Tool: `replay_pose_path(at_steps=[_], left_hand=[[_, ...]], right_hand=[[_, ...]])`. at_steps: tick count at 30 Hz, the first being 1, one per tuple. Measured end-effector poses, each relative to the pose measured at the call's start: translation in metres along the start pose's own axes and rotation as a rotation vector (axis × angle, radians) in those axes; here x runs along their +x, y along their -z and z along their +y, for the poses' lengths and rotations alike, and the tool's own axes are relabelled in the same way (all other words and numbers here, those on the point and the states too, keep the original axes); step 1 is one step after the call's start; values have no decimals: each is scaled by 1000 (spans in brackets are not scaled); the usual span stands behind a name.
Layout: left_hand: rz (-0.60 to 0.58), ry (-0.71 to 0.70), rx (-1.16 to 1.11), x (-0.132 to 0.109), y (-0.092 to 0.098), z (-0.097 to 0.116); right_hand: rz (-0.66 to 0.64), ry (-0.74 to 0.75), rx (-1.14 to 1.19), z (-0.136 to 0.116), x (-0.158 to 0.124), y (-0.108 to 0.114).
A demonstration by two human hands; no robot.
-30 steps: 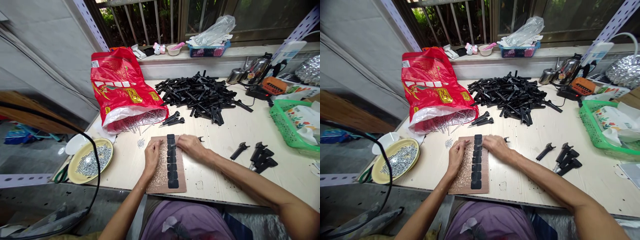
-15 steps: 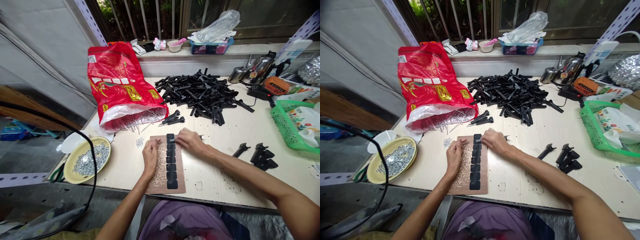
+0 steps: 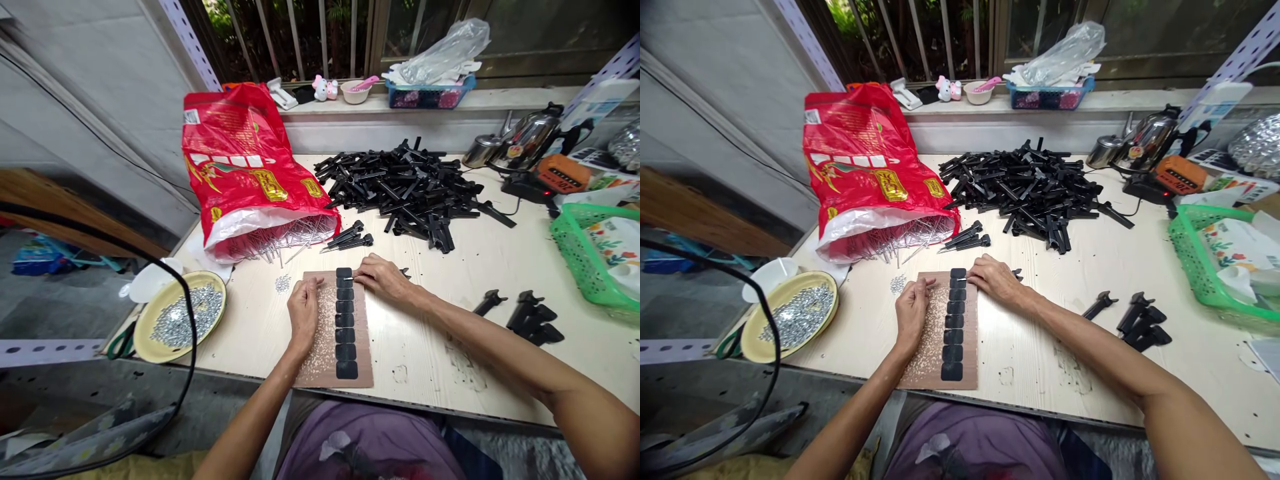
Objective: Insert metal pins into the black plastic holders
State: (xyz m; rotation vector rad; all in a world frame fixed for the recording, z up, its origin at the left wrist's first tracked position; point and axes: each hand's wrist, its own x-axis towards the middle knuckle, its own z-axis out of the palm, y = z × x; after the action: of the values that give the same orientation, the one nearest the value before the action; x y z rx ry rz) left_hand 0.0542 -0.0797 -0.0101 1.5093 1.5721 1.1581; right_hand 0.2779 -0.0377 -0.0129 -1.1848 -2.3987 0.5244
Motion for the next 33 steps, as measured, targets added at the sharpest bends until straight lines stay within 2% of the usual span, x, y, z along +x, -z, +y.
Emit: replay_pose_path(at_steps=[6,11,17,20,23,29,33], left_hand=[[-2,-29,32,0,0,-2],[-60,-178,215,-2,-4,1],[-280,-482,442,12,-23,13],[-416,-551,463,23,-28,14],[-496,-595,494,30,-29,12],[-485,-607,468,29,-28,4],[-500,-637,517,27,-29,4]], right_hand=[[-10,-26,-29,-5,1,1],[27,-132,-49,-17,-5,-1],[59,-171,-60,-22,-9,-10],[56,-247,-26,-20,-11,-8],[0,-311,-118,-21,-17,-2],[-84,-315,-426,-32,-31,1],[-125,-287,-479,-36,-34,-1]])
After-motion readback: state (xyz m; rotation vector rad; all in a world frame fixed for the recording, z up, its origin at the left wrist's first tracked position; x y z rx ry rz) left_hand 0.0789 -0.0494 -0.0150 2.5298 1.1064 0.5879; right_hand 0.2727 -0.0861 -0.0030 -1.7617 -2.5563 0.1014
